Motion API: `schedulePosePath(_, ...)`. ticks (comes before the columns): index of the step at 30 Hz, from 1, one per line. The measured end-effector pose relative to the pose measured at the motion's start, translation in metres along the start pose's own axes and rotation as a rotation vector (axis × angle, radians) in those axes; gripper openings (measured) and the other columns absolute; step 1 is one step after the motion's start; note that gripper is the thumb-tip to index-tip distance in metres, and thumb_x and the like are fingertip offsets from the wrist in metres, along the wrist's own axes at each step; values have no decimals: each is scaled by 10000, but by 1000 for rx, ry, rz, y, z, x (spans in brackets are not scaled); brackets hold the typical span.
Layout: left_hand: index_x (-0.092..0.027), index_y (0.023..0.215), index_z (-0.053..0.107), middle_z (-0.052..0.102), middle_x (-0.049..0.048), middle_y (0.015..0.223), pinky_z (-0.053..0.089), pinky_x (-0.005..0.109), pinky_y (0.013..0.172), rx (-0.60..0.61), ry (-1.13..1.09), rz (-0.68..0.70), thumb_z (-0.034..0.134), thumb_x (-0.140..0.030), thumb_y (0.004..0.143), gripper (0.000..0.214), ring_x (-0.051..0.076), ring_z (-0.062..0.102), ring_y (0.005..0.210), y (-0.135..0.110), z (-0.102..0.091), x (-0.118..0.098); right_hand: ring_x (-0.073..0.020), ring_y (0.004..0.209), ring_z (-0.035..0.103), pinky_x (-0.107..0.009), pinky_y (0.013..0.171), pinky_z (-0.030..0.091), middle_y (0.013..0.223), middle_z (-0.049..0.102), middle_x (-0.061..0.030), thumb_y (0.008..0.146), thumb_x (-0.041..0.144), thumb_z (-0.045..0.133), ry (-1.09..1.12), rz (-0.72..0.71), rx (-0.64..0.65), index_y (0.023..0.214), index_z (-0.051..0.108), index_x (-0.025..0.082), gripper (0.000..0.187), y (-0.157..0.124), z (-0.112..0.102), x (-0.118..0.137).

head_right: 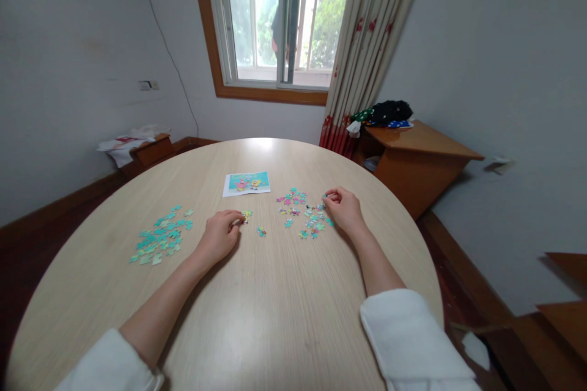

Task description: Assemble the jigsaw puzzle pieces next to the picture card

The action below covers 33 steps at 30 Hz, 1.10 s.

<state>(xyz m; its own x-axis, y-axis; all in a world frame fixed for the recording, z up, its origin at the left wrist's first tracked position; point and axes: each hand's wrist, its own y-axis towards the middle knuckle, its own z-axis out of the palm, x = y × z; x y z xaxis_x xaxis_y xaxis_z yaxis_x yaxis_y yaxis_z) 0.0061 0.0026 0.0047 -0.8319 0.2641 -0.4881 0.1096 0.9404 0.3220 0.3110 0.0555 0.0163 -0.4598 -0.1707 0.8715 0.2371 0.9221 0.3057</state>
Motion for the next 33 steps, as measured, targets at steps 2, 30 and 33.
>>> schedulePosePath(2,-189,894,692,703,69,1065,427,407,965,0,-4,0,456,-44,736,319,225,602,1046,0,0,1,-144,528,584,-249,506,450,565,614,-6,570,378,718,101,20,34,683,575,189,263,-4,11,5)
schedulePosePath(30,-184,875,741,746,61,935,483,370,902,-3,-67,-23,442,-89,776,329,216,654,931,1,-2,-2,-147,540,678,-255,556,552,587,686,5,682,238,685,465,189,321,739,508,190,193,-52,90,51)
schedulePosePath(33,-180,874,740,747,60,939,482,370,904,-4,-68,-24,441,-91,778,327,216,654,930,1,-1,-2,-142,532,673,-252,554,548,586,685,11,693,226,680,484,206,322,736,472,196,215,-52,91,51)
